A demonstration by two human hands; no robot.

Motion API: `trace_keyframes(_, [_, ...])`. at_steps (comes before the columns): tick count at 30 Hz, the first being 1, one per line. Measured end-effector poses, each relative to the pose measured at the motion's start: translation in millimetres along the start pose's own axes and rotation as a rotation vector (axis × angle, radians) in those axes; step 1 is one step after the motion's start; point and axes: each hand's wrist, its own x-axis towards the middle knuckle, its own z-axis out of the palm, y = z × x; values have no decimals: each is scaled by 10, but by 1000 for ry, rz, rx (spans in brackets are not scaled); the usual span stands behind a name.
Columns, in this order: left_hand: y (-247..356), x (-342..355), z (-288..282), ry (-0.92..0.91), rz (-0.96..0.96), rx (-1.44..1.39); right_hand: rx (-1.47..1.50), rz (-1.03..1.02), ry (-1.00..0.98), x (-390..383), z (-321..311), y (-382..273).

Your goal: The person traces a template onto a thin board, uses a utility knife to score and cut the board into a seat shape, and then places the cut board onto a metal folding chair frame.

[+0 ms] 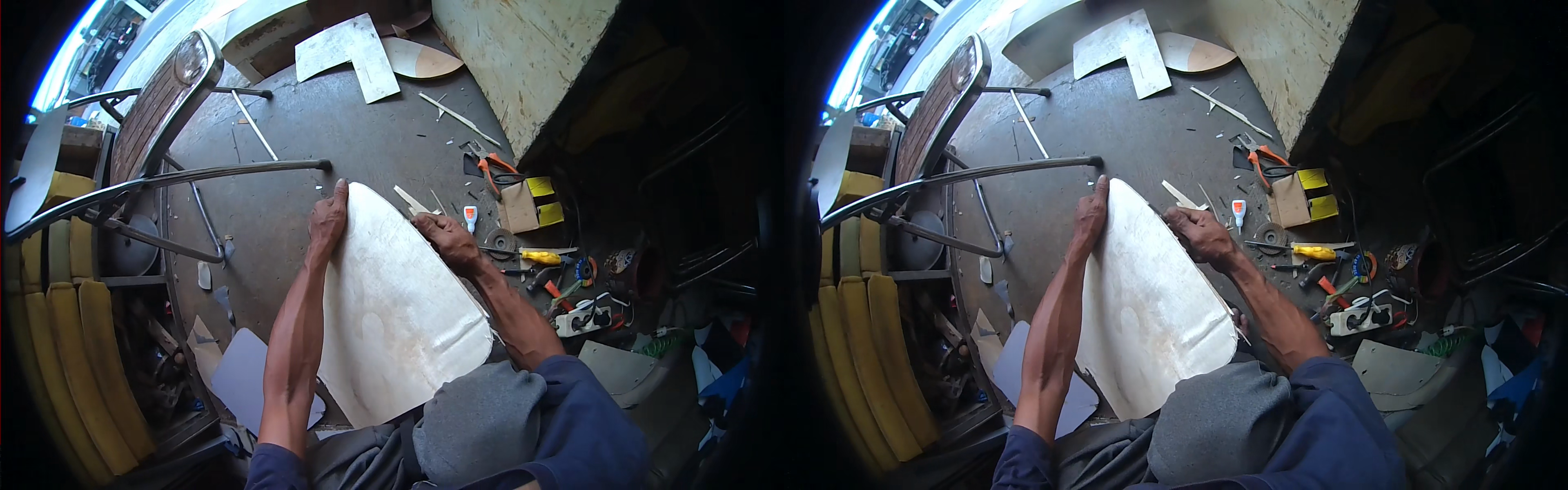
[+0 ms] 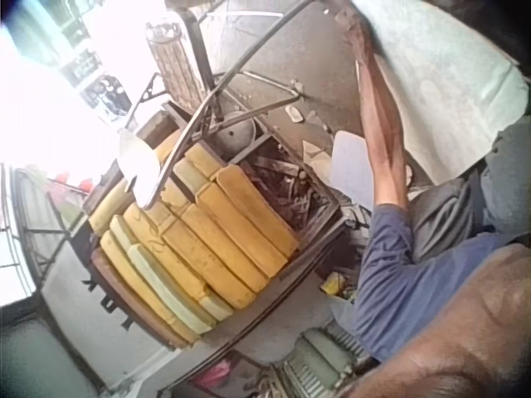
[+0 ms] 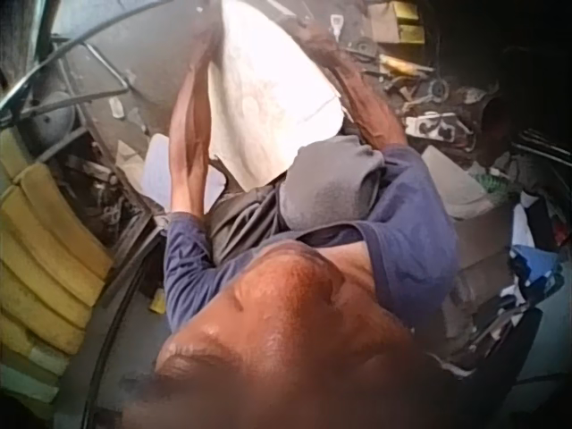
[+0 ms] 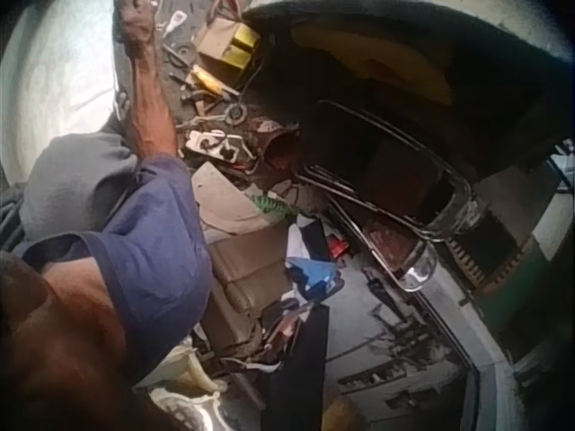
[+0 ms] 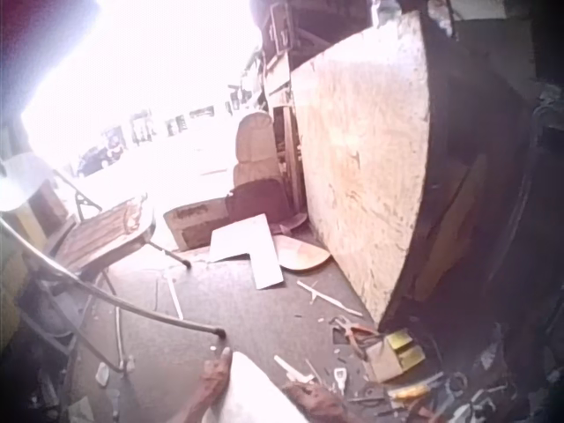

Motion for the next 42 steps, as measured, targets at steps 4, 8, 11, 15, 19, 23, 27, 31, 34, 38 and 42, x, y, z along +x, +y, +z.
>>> trace_keyframes(4, [2, 65, 129, -45, -7, -7, -218, -130, 28, -59, -23, -123])
trace_keyframes(8, [-20, 21, 60, -10, -5, 42, -20, -44, -17, -166, 89, -116])
trace_keyframes(11, [-154, 76, -20, 8, -14, 21, -229, -128, -48, -204, 106, -176])
trace_keyframes(15, [-20, 179, 391, -97, 2, -10, -257, -141, 61, -647, -130, -187])
trace_keyframes(19, [-44, 156, 197, -71, 18, 2, -35, -70, 20, -531, 21, -271])
trace_keyframes(23, [-82, 57, -29, 0, -3, 38, -130, -140, -24, -773, 126, -299])
trace_keyframes(27, [61, 106, 384, -94, 33, -68, -176, -134, 84, -896, -57, -246])
trace_keyframes(31, [23, 11, 19, -19, 20, -7, -146, -113, 45, -1118, 168, -347])
trace_keyframes(34, [33, -13, 70, -3, 32, -11, -126, -95, 31, -1189, 123, -299])
trace_keyframes(38, [-20, 25, 77, -41, 19, -39, -211, -76, 48, -1339, 57, -304])
trace_keyframes(42, [-4, 28, 122, -27, 33, -7, -267, -228, 108, -1586, 140, -308])
